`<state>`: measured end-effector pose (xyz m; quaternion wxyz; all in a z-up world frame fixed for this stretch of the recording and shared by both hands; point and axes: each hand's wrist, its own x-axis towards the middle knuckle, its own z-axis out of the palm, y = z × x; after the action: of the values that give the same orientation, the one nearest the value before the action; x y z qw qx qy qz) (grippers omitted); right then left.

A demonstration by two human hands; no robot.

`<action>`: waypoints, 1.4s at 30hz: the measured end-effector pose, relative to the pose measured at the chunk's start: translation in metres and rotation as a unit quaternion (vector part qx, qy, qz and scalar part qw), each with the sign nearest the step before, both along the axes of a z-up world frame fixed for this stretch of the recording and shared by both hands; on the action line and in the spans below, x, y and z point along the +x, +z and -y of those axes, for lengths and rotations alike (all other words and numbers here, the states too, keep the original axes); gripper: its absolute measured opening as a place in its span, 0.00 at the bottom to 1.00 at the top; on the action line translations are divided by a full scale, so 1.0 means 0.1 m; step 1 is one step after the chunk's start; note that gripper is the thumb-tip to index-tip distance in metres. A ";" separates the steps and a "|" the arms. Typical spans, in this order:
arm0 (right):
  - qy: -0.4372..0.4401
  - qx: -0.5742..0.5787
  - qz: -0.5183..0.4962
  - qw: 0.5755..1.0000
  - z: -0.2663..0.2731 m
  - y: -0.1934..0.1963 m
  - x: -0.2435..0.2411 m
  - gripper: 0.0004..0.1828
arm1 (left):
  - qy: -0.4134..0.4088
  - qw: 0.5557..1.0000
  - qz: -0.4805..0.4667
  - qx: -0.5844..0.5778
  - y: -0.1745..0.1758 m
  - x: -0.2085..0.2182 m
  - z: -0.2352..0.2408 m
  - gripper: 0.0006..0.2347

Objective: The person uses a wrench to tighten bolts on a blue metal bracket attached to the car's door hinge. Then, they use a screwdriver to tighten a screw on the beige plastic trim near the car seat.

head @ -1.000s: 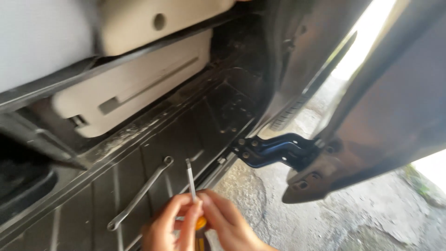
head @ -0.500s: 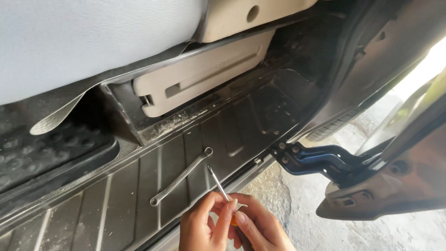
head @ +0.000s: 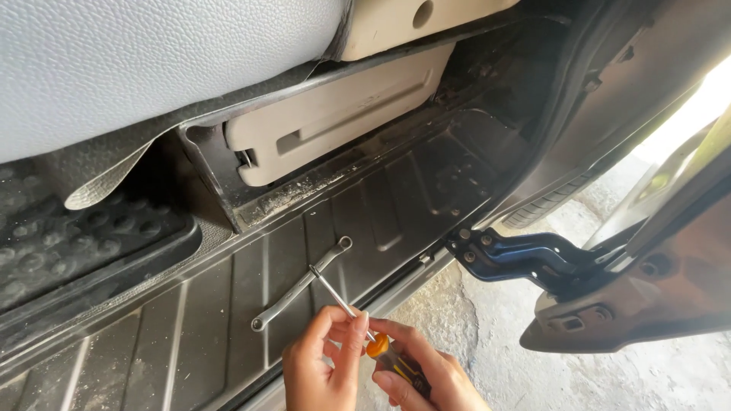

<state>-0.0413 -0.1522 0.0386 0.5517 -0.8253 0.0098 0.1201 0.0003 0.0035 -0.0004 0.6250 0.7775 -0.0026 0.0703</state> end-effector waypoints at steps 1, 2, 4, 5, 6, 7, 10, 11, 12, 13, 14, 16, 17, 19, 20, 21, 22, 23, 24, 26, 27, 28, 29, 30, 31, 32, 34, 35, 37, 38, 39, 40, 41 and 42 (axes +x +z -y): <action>-0.011 -0.013 -0.011 1.000 0.00 0.00 -0.01 0.30 | -0.001 1.000 0.003 0.003 0.00 0.00 0.00 0.12; -0.023 -0.026 -0.022 0.999 0.01 0.00 -0.02 0.30 | -0.003 1.000 0.006 0.006 0.00 0.00 0.01 0.13; -0.017 -0.031 -0.007 0.999 0.05 -0.02 -0.03 0.30 | 0.005 1.000 0.004 0.003 0.00 -0.02 0.03 0.12; -0.010 -0.035 0.007 0.999 0.07 -0.03 -0.03 0.30 | 0.014 1.000 0.002 0.001 0.00 -0.02 0.05 0.12; -0.013 -0.035 0.009 0.999 0.09 -0.02 -0.04 0.30 | 0.011 1.000 0.003 0.001 -0.01 -0.02 0.07 0.12; -0.017 -0.038 0.005 0.999 0.11 -0.01 -0.05 0.31 | 0.017 1.000 0.001 -0.008 -0.02 -0.02 0.10 0.12; -0.032 -0.039 -0.005 0.999 0.14 -0.02 -0.07 0.32 | 0.024 0.999 0.008 -0.022 -0.01 -0.04 0.13 0.11; -0.043 -0.038 -0.010 0.998 0.14 -0.03 -0.08 0.33 | 0.024 0.999 0.017 -0.029 0.00 -0.04 0.13 0.11; -0.040 -0.039 -0.008 0.998 0.14 -0.03 -0.08 0.33 | 0.026 0.999 0.019 -0.030 -0.01 -0.04 0.15 0.11; -0.063 -0.044 -0.024 0.997 0.13 -0.02 -0.09 0.32 | 0.030 0.999 0.031 -0.031 -0.01 -0.05 0.15 0.11; -0.086 -0.048 -0.041 0.994 0.12 -0.02 -0.10 0.31 | 0.035 0.998 0.041 -0.031 -0.01 -0.05 0.16 0.10; -0.098 -0.054 -0.037 0.993 0.09 -0.02 -0.10 0.32 | 0.036 0.998 0.044 -0.031 0.01 -0.05 0.16 0.11; -0.113 -0.060 -0.034 0.991 0.08 -0.02 -0.11 0.32 | 0.034 0.998 0.045 -0.032 0.02 -0.05 0.16 0.11; -0.123 -0.065 -0.032 0.990 0.08 -0.07 -0.12 0.31 | 0.048 0.998 0.025 -0.028 0.04 -0.07 0.18 0.11; -0.135 -0.070 -0.031 0.988 0.08 -0.08 -0.11 0.31 | 0.060 0.998 0.004 -0.025 0.06 -0.06 0.19 0.12; -0.134 -0.070 -0.025 0.988 0.03 -0.11 -0.11 0.31 | 0.061 0.998 0.011 -0.025 0.05 -0.06 0.21 0.12; -0.178 -0.096 0.023 0.979 -0.02 -0.14 -0.11 0.25 | 0.072 0.997 -0.012 -0.035 0.04 -0.05 0.23 0.12; -0.221 -0.120 0.070 0.965 -0.07 -0.17 -0.11 0.23 | 0.082 0.995 -0.035 -0.044 0.02 -0.05 0.25 0.12; -0.223 -0.119 0.073 0.965 -0.06 -0.14 -0.11 0.23 | 0.081 0.995 -0.032 -0.044 0.03 -0.04 0.25 0.12; -0.217 -0.133 0.023 0.967 -0.04 -0.10 -0.10 0.22 | 0.082 0.993 -0.084 -0.006 0.04 -0.04 0.26 0.10; -0.218 -0.132 0.026 0.967 -0.03 -0.09 -0.08 0.22 | 0.081 0.993 -0.081 -0.006 0.05 -0.02 0.26 0.10; -0.222 -0.108 0.013 0.969 -0.02 -0.09 -0.08 0.20 | 0.077 0.992 -0.102 0.000 0.05 -0.02 0.26 0.10; -0.225 -0.083 -0.001 0.971 -0.02 -0.09 -0.07 0.20 | 0.073 0.990 -0.124 0.005 0.05 -0.01 0.25 0.11; -0.226 -0.083 0.000 0.971 0.00 -0.07 -0.07 0.20 | 0.073 0.990 -0.123 0.005 0.03 -0.02 0.27 0.11; -0.228 -0.084 0.012 0.970 0.01 -0.05 -0.07 0.19 | 0.076 0.991 -0.111 -0.005 0.02 -0.02 0.28 0.11; -0.229 -0.085 0.025 0.969 0.02 -0.03 -0.07 0.19 | 0.079 0.992 -0.097 -0.015 0.00 -0.02 0.29 0.11; -0.216 -0.101 0.046 0.970 0.04 -0.10 -0.05 0.20 | 0.068 0.995 -0.072 -0.002 0.01 -0.02 0.27 0.11; -0.203 -0.117 0.065 0.970 0.06 -0.13 -0.04 0.22 | 0.058 0.997 -0.048 0.011 0.01 -0.02 0.26 0.11; -0.208 -0.105 0.059 0.971 0.06 -0.12 -0.05 0.21 | 0.064 0.997 -0.035 -0.005 0.01 -0.02 0.28 0.11; -0.215 -0.092 0.054 0.971 0.06 -0.12 -0.04 0.20 | 0.070 0.997 -0.019 -0.020 0.01 -0.02 0.29 0.10; -0.215 -0.092 0.053 0.971 0.07 -0.15 -0.04 0.20 | 0.070 0.997 -0.020 -0.020 0.02 -0.03 0.29 0.10; -0.203 -0.096 0.048 0.973 0.09 -0.17 -0.04 0.21 | 0.068 0.997 -0.032 -0.018 0.03 -0.03 0.28 0.11; -0.191 -0.100 0.043 0.976 0.11 -0.19 -0.03 0.22 | 0.066 0.997 -0.043 -0.016 0.05 -0.03 0.28 0.12; -0.191 -0.100 0.044 0.975 0.08 -0.13 -0.04 0.22 | 0.066 0.997 -0.042 -0.016 0.02 -0.02 0.27 0.12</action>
<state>-0.0449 -0.1598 0.0256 0.4791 -0.8636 0.1550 -0.0259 -0.0016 -0.0236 0.0021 0.6307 0.7683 0.0762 0.0785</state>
